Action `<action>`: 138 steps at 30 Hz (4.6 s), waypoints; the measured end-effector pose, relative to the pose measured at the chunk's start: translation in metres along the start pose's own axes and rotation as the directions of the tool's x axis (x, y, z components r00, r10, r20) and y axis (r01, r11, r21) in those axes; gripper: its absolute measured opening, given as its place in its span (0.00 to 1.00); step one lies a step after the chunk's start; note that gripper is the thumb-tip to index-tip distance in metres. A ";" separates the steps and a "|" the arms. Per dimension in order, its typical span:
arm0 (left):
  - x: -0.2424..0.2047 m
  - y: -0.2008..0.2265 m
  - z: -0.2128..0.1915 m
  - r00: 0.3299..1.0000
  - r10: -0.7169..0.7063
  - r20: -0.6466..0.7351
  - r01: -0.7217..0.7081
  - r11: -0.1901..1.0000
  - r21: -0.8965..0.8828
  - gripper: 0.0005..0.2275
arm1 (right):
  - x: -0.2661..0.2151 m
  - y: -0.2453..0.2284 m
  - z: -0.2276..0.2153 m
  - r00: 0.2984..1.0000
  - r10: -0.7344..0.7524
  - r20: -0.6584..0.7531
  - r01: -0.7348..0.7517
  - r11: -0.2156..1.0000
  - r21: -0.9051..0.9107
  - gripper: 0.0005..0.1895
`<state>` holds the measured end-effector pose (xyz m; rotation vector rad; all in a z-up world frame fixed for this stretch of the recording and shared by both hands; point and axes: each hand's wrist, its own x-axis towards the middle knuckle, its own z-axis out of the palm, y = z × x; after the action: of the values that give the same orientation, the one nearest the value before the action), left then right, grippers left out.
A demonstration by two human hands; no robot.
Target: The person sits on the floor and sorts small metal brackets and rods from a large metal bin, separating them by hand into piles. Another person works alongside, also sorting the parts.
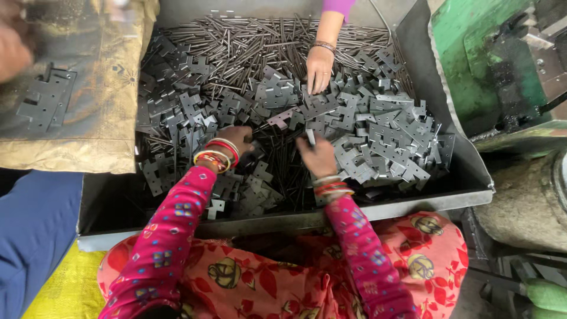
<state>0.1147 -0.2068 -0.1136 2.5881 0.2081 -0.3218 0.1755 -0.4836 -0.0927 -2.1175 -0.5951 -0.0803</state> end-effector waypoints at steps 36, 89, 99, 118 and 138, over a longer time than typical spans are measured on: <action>-0.076 0.060 -0.105 0.678 0.080 -0.730 0.092 0.977 0.193 0.12 | -0.009 0.028 -0.054 0.982 0.077 -0.175 -0.190 0.487 -0.853 0.35; -0.060 0.081 -0.030 0.976 0.212 -0.049 -0.210 0.977 0.046 0.08 | -0.001 0.009 0.052 0.966 0.168 0.195 -0.050 0.865 -0.500 0.18; -0.074 0.078 -0.125 0.969 0.222 -0.109 -0.121 0.038 -0.992 0.19 | -0.004 -0.003 0.034 0.986 0.101 0.130 -0.039 0.909 -0.414 0.23; -0.043 0.087 -0.035 0.967 -0.099 -0.235 -0.173 0.422 -0.890 0.14 | -0.018 -0.020 -0.038 0.783 0.326 0.530 -0.550 -0.036 0.835 0.15; -0.123 -0.146 -0.185 0.372 -0.339 -0.864 0.850 0.498 0.171 0.24 | -0.026 0.050 -0.095 0.997 0.059 -0.045 -0.073 0.652 -0.754 0.28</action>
<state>0.0011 0.0027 0.0039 2.9634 1.7707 0.6052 0.1902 -0.5921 -0.0821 -2.9569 -0.5166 -0.3642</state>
